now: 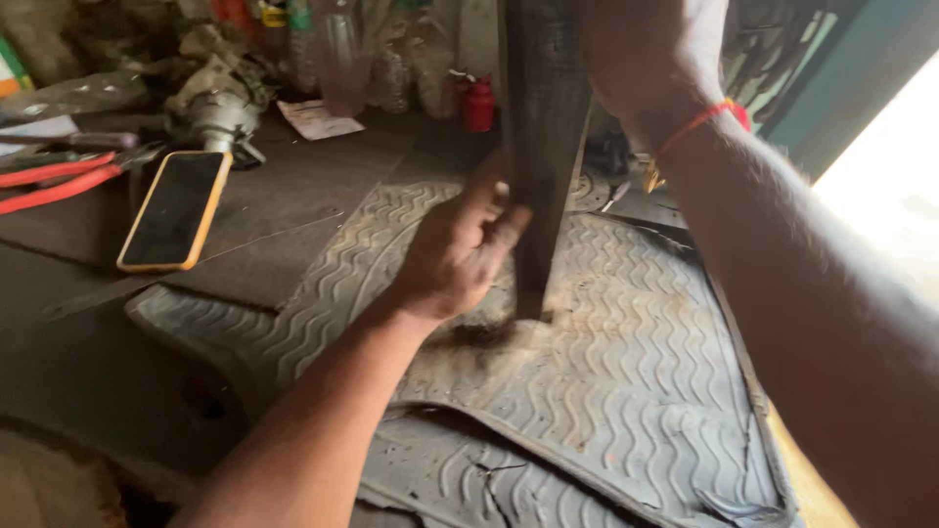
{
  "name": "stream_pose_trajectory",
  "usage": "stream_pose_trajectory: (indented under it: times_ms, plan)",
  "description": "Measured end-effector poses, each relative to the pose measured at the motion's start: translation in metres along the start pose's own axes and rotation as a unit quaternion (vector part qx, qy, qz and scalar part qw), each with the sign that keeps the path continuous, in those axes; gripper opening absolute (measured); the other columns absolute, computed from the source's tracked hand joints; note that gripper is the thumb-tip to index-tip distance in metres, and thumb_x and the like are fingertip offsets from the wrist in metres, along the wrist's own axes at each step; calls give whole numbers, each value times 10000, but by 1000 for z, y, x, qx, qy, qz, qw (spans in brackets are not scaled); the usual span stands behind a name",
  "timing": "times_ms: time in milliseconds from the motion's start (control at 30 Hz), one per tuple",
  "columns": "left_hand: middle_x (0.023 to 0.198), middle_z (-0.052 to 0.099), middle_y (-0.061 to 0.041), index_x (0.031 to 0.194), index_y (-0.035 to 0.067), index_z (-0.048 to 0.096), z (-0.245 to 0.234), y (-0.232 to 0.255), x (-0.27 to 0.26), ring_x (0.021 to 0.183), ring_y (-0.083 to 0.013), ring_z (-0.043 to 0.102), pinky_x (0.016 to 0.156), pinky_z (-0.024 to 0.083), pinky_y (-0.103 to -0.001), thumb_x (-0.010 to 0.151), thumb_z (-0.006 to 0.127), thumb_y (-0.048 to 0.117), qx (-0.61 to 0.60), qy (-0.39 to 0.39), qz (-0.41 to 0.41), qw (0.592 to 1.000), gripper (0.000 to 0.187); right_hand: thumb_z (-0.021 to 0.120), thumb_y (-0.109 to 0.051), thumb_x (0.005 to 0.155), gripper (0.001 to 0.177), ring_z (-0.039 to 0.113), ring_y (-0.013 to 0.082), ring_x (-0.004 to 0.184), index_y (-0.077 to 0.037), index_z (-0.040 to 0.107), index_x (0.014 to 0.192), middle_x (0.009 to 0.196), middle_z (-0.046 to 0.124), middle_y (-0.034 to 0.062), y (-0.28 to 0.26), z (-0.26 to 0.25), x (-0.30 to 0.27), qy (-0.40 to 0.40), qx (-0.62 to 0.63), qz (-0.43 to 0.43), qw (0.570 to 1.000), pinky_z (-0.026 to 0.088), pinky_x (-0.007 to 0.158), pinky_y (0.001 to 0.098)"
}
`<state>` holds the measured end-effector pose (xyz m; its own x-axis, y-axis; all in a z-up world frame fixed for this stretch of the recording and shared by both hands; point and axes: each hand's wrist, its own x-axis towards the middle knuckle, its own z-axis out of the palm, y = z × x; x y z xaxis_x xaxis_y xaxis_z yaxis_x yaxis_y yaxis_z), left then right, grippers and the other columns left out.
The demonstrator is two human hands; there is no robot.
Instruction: The person holds a metal bracket on a workbench and uses a metal file to smooth its surface. They repeatedly file the edges and flat areas of the bracket, adjusting their grip and the angle of the file throughout the process.
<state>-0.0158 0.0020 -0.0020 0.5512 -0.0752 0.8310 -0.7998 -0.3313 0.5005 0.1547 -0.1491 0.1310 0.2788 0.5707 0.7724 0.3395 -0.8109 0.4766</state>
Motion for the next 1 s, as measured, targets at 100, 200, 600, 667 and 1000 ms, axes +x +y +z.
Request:
stream_pose_trajectory:
  times_ms: [100, 200, 600, 667, 1000]
  plan:
    - [963, 773, -74, 1545, 128, 448, -1, -16, -2, 845, -212, 764, 739, 594, -356, 1055, 545, 398, 109, 1, -110, 988, 568, 713, -206, 998, 129, 683, 294, 731, -78, 708, 1001, 842, 701, 103, -11, 0, 8, -4, 101, -48, 994, 494, 575, 435]
    - [923, 776, -67, 1440, 103, 508, -1, -30, -3, 817, -223, 764, 717, 589, -358, 1052, 564, 416, 137, 21, -130, 982, 501, 753, -339, 953, 276, 691, 332, 744, -75, 718, 1028, 870, 717, 131, -37, -17, 11, 44, 248, -34, 967, 527, 628, 460]
    - [861, 796, -49, 938, 168, 783, -1, 24, 4, 812, -200, 784, 734, 591, -348, 874, 683, 412, 119, -150, -159, 969, 271, 641, -397, 924, 373, 704, 361, 693, -206, 677, 1242, 805, 721, 139, -100, -42, -9, -161, 226, -198, 940, 554, 579, 493]
    - [852, 793, -65, 950, 157, 778, 6, 29, 0, 803, -212, 781, 738, 585, -353, 870, 690, 412, 132, -196, -174, 956, 281, 682, -479, 901, 350, 708, 351, 708, -173, 724, 1067, 790, 727, 139, -107, -31, -25, -149, 273, -235, 921, 549, 585, 495]
    - [976, 793, -28, 989, 161, 778, -13, -3, 9, 843, -183, 768, 785, 592, -367, 855, 647, 455, 202, -132, -209, 948, 348, 691, -456, 954, 370, 732, 252, 801, -143, 754, 1141, 912, 769, 120, -61, -48, -39, -103, 470, 23, 876, 576, 698, 383]
